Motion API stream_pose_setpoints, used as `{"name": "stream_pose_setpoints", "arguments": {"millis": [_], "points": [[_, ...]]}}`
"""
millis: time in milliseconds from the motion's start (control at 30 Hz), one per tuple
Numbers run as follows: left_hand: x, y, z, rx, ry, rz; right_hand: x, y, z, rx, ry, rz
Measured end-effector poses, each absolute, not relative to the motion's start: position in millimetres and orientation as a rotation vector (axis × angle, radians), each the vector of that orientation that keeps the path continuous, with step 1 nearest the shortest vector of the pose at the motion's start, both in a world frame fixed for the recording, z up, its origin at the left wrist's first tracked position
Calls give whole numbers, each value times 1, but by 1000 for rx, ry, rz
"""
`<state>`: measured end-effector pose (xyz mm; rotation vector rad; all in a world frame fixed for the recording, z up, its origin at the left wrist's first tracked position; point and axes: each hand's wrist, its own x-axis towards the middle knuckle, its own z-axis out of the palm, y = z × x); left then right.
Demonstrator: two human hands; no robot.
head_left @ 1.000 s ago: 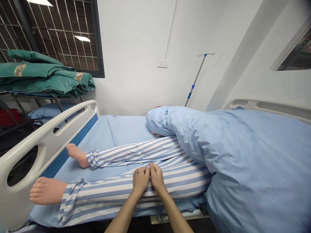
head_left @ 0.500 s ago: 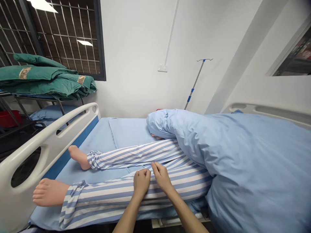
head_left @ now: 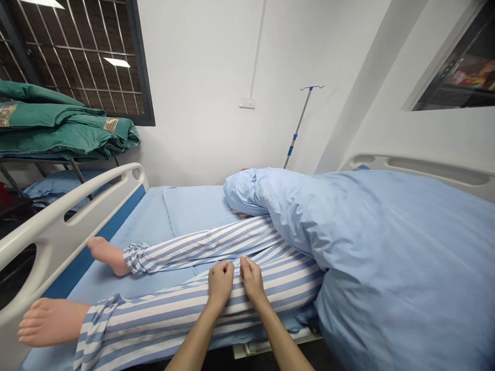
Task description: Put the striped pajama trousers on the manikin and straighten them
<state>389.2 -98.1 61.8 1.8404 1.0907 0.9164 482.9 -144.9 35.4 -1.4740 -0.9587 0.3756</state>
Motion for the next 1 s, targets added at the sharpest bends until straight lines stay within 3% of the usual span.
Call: {"name": "stream_pose_setpoints", "arguments": {"millis": [233,433,800,1000], "points": [[424,-115,69,1560,992,1001,488,-145,37,-1393,-879,394],[429,-126,39,1719,1180,976,489,-143,34,-1424,-793,356],[426,-127,42,1845,1138,932,505,-163,63,-1601,-1142,220],[426,-126,40,1860,1106,921,514,-165,43,-1705,-1182,161]]}}
